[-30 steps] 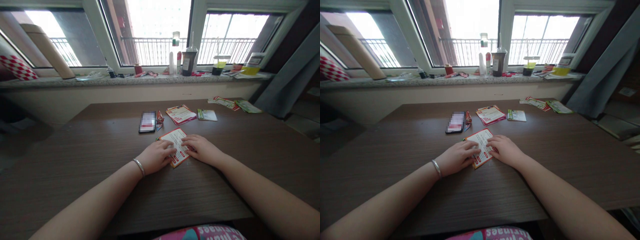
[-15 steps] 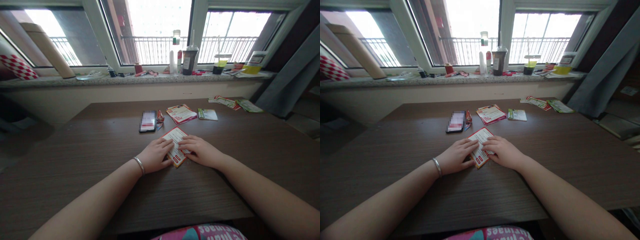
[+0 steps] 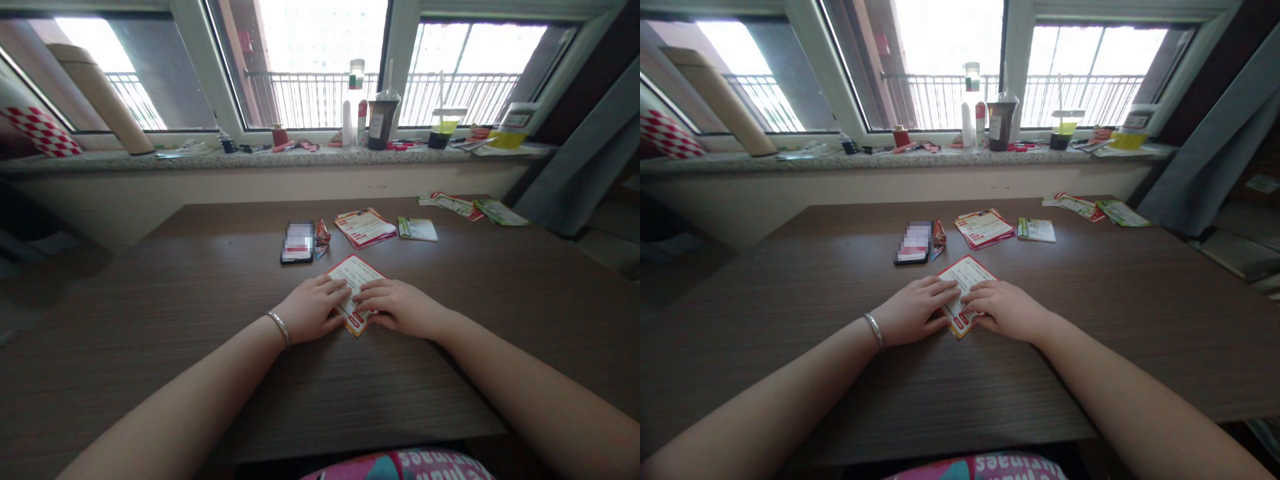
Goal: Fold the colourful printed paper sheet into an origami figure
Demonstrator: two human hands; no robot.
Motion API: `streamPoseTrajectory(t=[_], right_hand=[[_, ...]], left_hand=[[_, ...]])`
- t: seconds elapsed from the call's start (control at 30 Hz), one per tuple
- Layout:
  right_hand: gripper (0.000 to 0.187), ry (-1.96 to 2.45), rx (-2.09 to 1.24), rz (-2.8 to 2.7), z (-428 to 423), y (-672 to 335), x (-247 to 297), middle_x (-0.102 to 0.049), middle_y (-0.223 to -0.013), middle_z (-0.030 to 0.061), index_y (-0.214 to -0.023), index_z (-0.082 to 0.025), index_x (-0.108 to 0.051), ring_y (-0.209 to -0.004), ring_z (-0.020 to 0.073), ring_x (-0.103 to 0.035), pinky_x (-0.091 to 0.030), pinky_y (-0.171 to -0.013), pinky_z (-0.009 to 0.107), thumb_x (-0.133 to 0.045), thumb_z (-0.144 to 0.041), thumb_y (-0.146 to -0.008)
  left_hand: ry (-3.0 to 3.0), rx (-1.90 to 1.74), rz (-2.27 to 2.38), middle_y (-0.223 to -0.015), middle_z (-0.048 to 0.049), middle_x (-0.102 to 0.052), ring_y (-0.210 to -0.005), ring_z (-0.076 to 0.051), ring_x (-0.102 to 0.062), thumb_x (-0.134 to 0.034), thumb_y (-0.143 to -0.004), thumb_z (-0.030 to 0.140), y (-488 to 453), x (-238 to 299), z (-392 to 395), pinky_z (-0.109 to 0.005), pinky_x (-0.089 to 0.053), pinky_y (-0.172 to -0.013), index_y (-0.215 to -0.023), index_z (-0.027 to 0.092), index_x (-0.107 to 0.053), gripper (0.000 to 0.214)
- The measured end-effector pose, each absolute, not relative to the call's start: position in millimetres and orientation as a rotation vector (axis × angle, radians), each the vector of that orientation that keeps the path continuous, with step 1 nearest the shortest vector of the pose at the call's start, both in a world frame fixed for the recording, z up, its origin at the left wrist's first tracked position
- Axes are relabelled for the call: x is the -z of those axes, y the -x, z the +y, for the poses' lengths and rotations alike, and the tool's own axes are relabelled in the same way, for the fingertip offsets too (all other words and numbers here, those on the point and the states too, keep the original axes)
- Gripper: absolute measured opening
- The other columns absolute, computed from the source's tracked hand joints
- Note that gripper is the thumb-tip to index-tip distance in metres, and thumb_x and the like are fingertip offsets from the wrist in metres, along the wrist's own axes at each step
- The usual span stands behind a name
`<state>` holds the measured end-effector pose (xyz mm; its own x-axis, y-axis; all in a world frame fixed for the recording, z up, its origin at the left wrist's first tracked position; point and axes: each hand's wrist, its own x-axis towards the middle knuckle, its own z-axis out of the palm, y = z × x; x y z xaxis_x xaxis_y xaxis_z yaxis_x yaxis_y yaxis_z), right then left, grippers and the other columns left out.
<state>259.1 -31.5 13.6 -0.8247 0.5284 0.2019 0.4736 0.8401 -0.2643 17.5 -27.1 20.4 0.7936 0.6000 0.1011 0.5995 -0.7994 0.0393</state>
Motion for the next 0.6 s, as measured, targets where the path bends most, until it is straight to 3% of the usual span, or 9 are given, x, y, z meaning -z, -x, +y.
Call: streamPoseTrajectory(t=[0.17,0.3,0.4,0.6], right_hand=[[0.035,0.744,-0.323,-2.744,-34,-260,-17,-0.061,-0.125,0.0056,-0.111,-0.023,-0.065,-0.118,0.0223,-0.053,-0.040,-0.103,0.042,-0.064,-0.038,-0.080],[0.047,0.750,-0.357,-2.718,-34,-261,-18,-0.059,-0.127,0.0077,-0.118,-0.023,-0.061,-0.120,0.0235,-0.051,-0.039,-0.103,0.044,-0.068,-0.039,-0.075],[0.045,0.727,-0.398,-2.711,-34,-260,-19,-0.062,-0.123,0.0072,-0.118,-0.023,-0.062,-0.118,0.0220,-0.053,-0.039,-0.103,0.042,-0.067,-0.038,-0.076],[0.038,0.696,-0.357,-2.717,-34,-259,-21,-0.064,-0.120,0.0044,-0.115,-0.023,-0.063,-0.119,0.0204,-0.052,-0.038,-0.104,0.039,-0.065,-0.035,-0.079]], left_hand=[[-2.928,-0.167,0.956,-0.142,-0.0096,-0.042,-0.135,-0.029,-0.031,-0.056,-0.079,0.060,-14,-17,-25,-0.043,-0.027,-0.110,-0.133,0.022,-0.044,0.067],[-2.894,-0.116,1.026,-0.147,-0.0141,-0.035,-0.137,-0.027,-0.029,-0.053,-0.081,0.061,-14,-10,-22,-0.040,-0.027,-0.110,-0.138,0.016,-0.037,0.074],[-2.919,-0.084,1.042,-0.146,-0.0161,-0.035,-0.137,-0.027,-0.030,-0.050,-0.082,0.063,-13,-8,-21,-0.039,-0.026,-0.111,-0.138,0.013,-0.036,0.077],[-2.960,-0.076,1.005,-0.145,-0.0132,-0.037,-0.134,-0.029,-0.034,-0.054,-0.077,0.066,-12,-14,-22,-0.039,-0.028,-0.109,-0.135,0.018,-0.040,0.077]])
